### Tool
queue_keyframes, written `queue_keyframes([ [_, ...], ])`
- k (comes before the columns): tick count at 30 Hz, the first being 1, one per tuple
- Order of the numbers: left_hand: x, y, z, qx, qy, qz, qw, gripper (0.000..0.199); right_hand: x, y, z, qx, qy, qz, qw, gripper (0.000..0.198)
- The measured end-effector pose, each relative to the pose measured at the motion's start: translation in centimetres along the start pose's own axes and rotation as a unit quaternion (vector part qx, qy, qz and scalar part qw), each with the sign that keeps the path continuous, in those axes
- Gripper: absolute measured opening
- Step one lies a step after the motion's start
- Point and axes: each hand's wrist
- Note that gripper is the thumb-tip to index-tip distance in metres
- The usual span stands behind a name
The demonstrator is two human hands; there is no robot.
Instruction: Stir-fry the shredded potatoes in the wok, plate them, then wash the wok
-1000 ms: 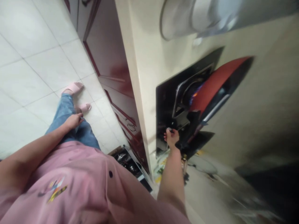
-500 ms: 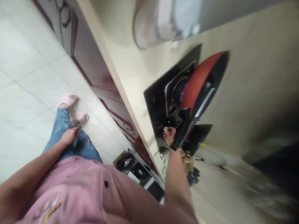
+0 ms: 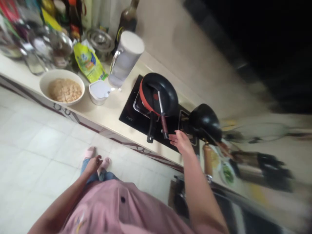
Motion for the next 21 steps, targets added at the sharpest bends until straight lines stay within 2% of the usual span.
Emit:
queue_keyframes([
  [2, 4.3, 1.1, -0.8, -0.005, -0.039, 0.014, 0.999, 0.020, -1.3, -1.0, 1.2, -0.064, -0.016, -0.089, 0.994, 0.040],
  [4, 9.6, 2.0, -1.3, -0.055, -0.064, 0.112, 0.990, 0.032, -3.0, -2.2, 1.8, -0.125, -0.025, -0.150, 0.980, 0.041],
  [6, 15.1, 2.6, -1.6, -0.112, -0.075, 0.213, 0.968, 0.039, -4.9, -3.4, 1.9, -0.176, -0.033, -0.186, 0.966, 0.043],
  [9, 22.3, 3.0, -1.8, -0.177, -0.051, 0.307, 0.934, 0.050, -7.5, -4.6, 1.9, -0.224, -0.038, -0.214, 0.950, 0.037],
  [11, 25.7, 2.9, -2.1, -0.213, -0.033, 0.348, 0.913, 0.056, -8.9, -4.4, 2.3, -0.238, -0.031, -0.230, 0.943, 0.031],
  [14, 28.8, 2.4, -2.7, -0.243, -0.018, 0.392, 0.887, 0.063, -10.3, -2.2, 3.7, -0.221, -0.010, -0.259, 0.940, 0.025],
  [16, 30.1, 1.9, -2.9, -0.248, -0.009, 0.409, 0.878, 0.064, -10.9, 0.3, 4.5, -0.183, 0.016, -0.226, 0.957, 0.027],
  [18, 31.1, 1.5, -2.8, -0.249, 0.005, 0.416, 0.875, 0.059, -11.3, 3.3, 4.5, -0.110, 0.070, -0.112, 0.985, 0.037],
  [19, 31.4, 1.3, -2.8, -0.250, 0.012, 0.416, 0.874, 0.055, -11.5, 4.9, 4.1, -0.069, 0.113, -0.032, 0.991, 0.042],
  [20, 31.8, 1.1, -2.7, -0.252, 0.019, 0.414, 0.875, 0.050, -11.6, 6.4, 3.4, -0.026, 0.168, 0.045, 0.984, 0.047],
  [21, 32.0, 0.9, -2.6, -0.253, 0.024, 0.412, 0.875, 0.044, -11.8, 7.8, 2.5, 0.000, 0.232, 0.112, 0.966, 0.048],
])
Point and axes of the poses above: each hand's wrist, its own z-axis away from the middle knuckle, its own y-axis out of the back of the hand, x = y × z, and after that the axes turned 8 degrees about x, right-handed
